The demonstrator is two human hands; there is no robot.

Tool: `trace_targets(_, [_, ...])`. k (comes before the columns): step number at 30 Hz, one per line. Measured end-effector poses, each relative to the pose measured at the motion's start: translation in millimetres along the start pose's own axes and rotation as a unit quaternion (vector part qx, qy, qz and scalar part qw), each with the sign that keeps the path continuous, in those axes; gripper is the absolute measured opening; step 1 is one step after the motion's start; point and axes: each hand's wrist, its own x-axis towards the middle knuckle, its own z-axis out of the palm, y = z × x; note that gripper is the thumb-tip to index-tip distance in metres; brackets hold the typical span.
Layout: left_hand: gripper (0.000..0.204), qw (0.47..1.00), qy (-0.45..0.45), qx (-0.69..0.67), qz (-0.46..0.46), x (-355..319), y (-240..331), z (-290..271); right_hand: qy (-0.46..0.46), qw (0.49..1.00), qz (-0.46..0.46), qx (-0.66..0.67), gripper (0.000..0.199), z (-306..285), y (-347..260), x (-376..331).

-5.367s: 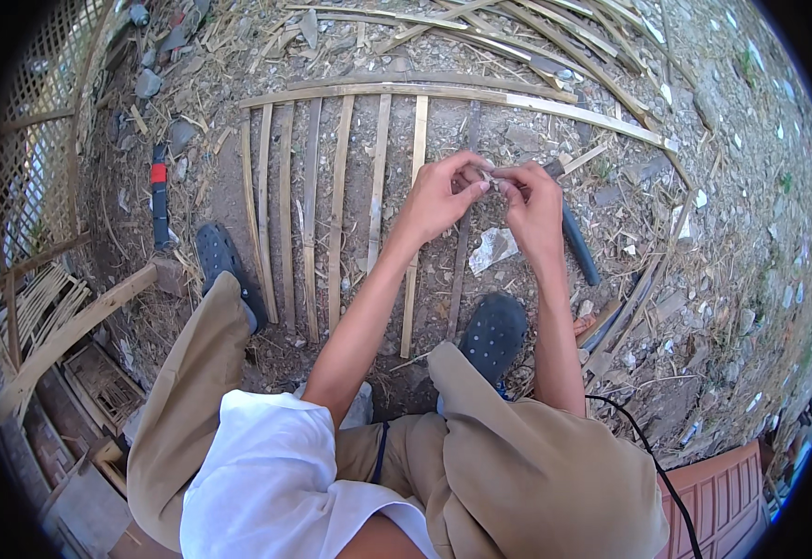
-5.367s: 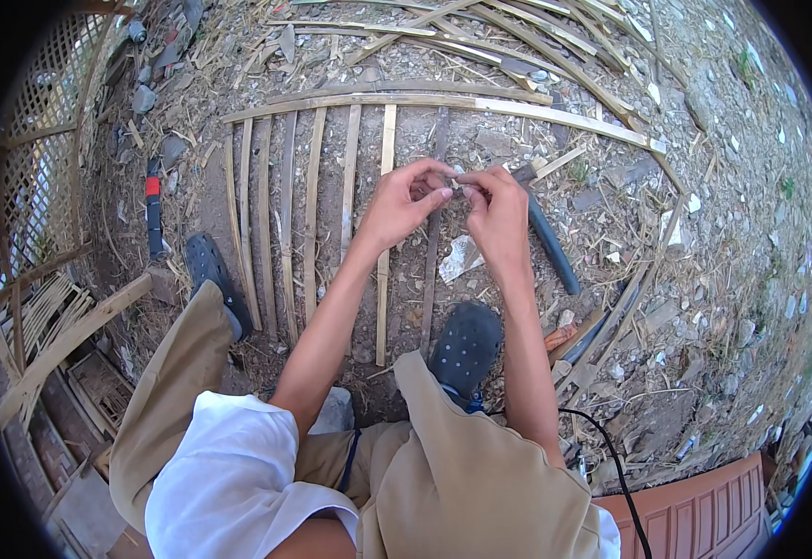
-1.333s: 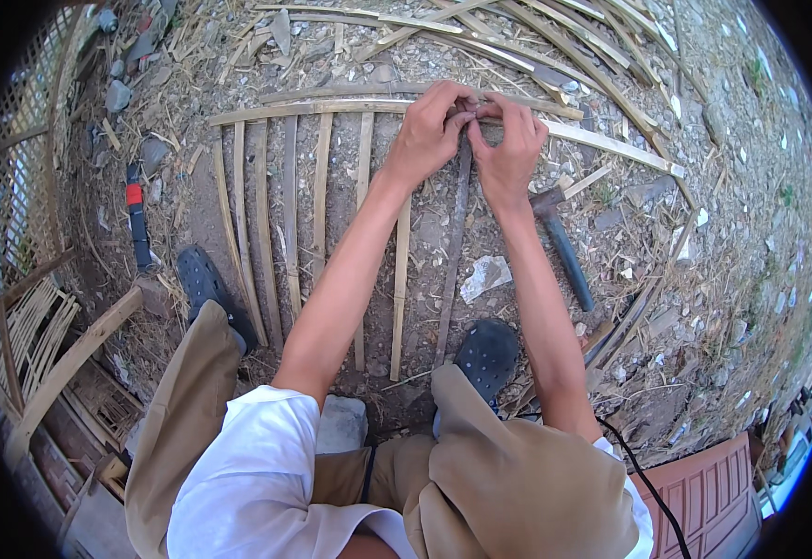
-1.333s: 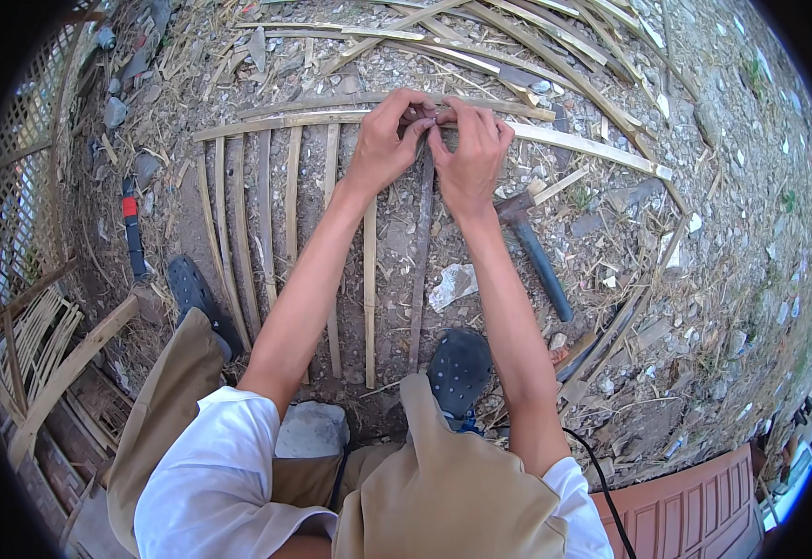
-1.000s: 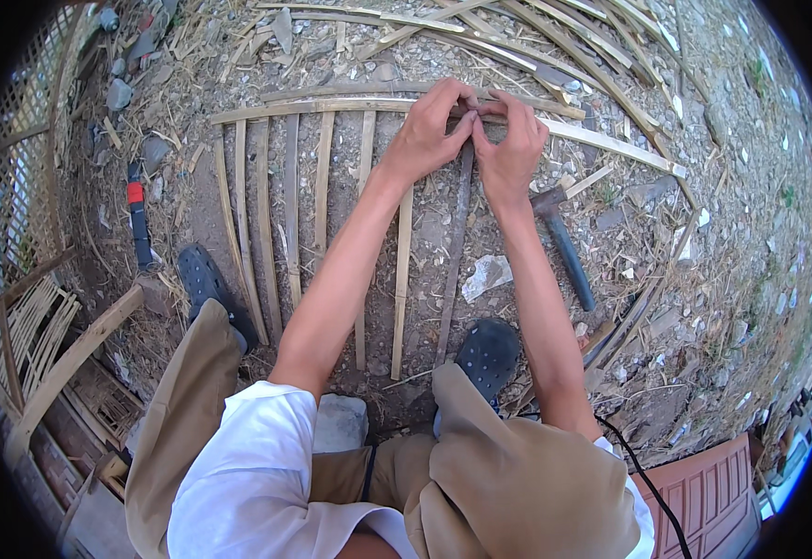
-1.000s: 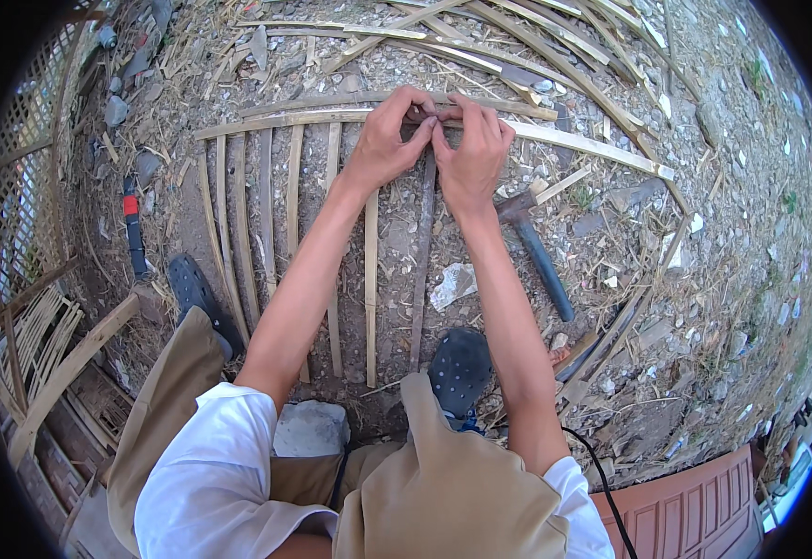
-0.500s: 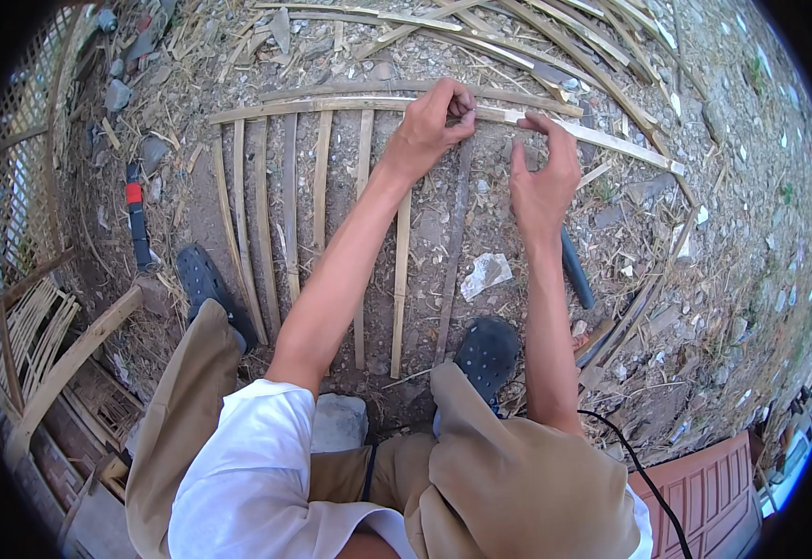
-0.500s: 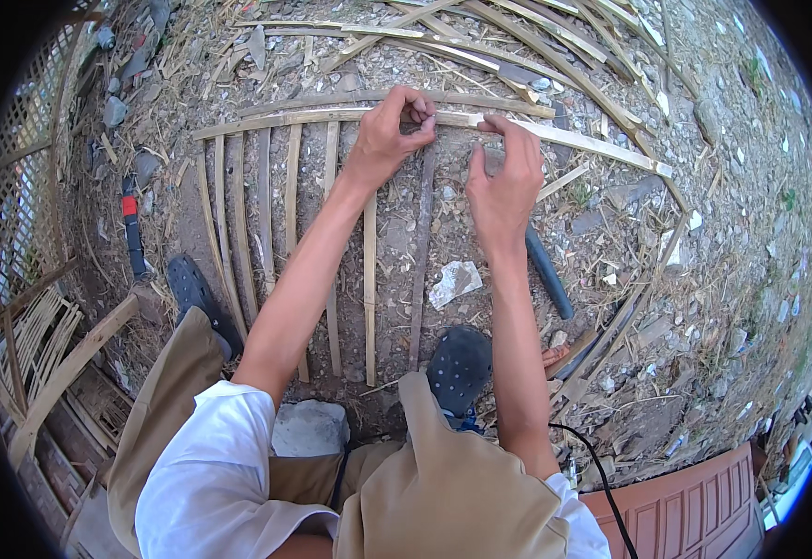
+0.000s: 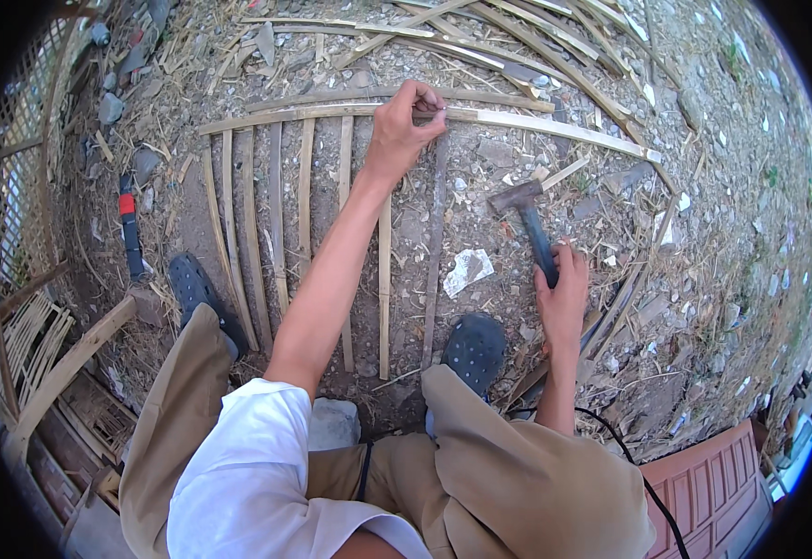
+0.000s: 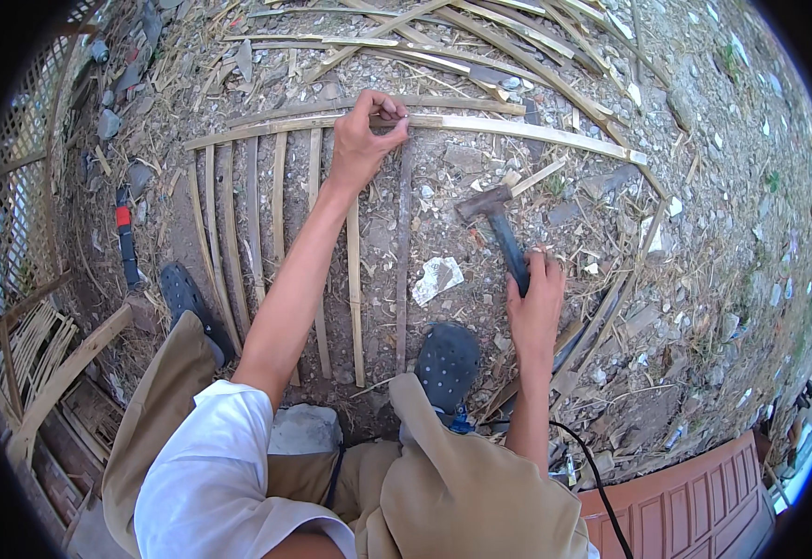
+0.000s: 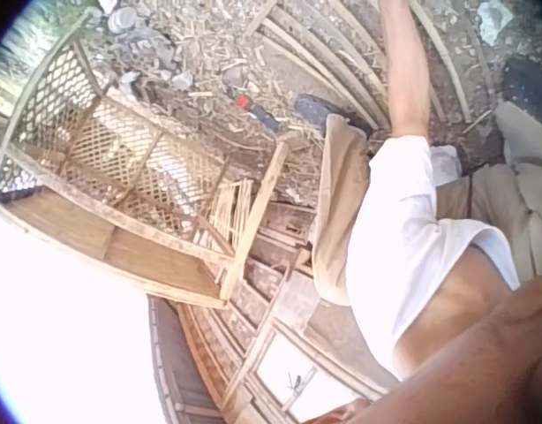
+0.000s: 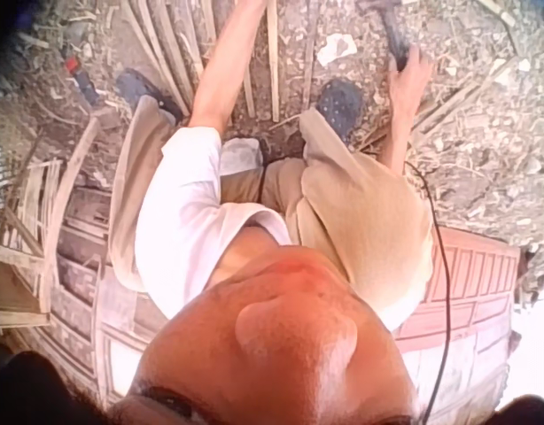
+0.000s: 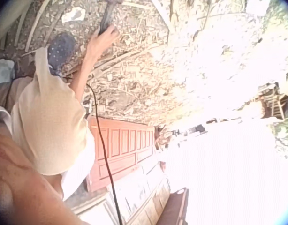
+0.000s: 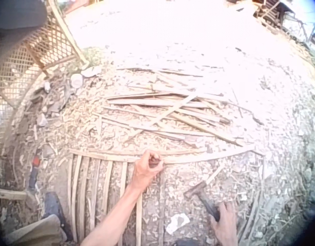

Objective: The person constructs a bamboo lattice by positioning a horizontal strip over several vertical slats and securing it using a hammer to drive small fasteners.

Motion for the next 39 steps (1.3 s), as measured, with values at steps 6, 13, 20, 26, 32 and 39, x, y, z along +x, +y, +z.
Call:
trace_targets(6, [0.028,1.000,-0.010,-0.004,-0.014,2,3,-1,-0.112,0.991,0.027,0.065,0.027,-11,-14,9])
trace_targets(13, [0.030,1.000,-0.007,-0.003,-0.003,1,-1,-2,-0.155,0.909,0.151,0.357,0.025,15,-20,0])
trace_targets(20, [0.030,0.999,-0.020,-0.029,-0.008,-1,-2,-5,0.033,0.980,-0.066,0.183,0.020,4,-91,26])
trace_targets(26, [0.029,0.999,-0.018,-0.026,0.016,1,-2,-3,0.049,0.978,-0.094,0.181,0.020,17,-117,54])
trace_targets(32, [0.022,0.999,0.015,-0.047,0.019,3,-1,-8,0.066,0.970,-0.052,0.227,0.018,32,-99,53])
trace_targets(39, [0.016,0.999,-0.020,-0.027,0.031,2,-4,-8,0.068,0.963,-0.004,0.262,0.018,34,-74,50])
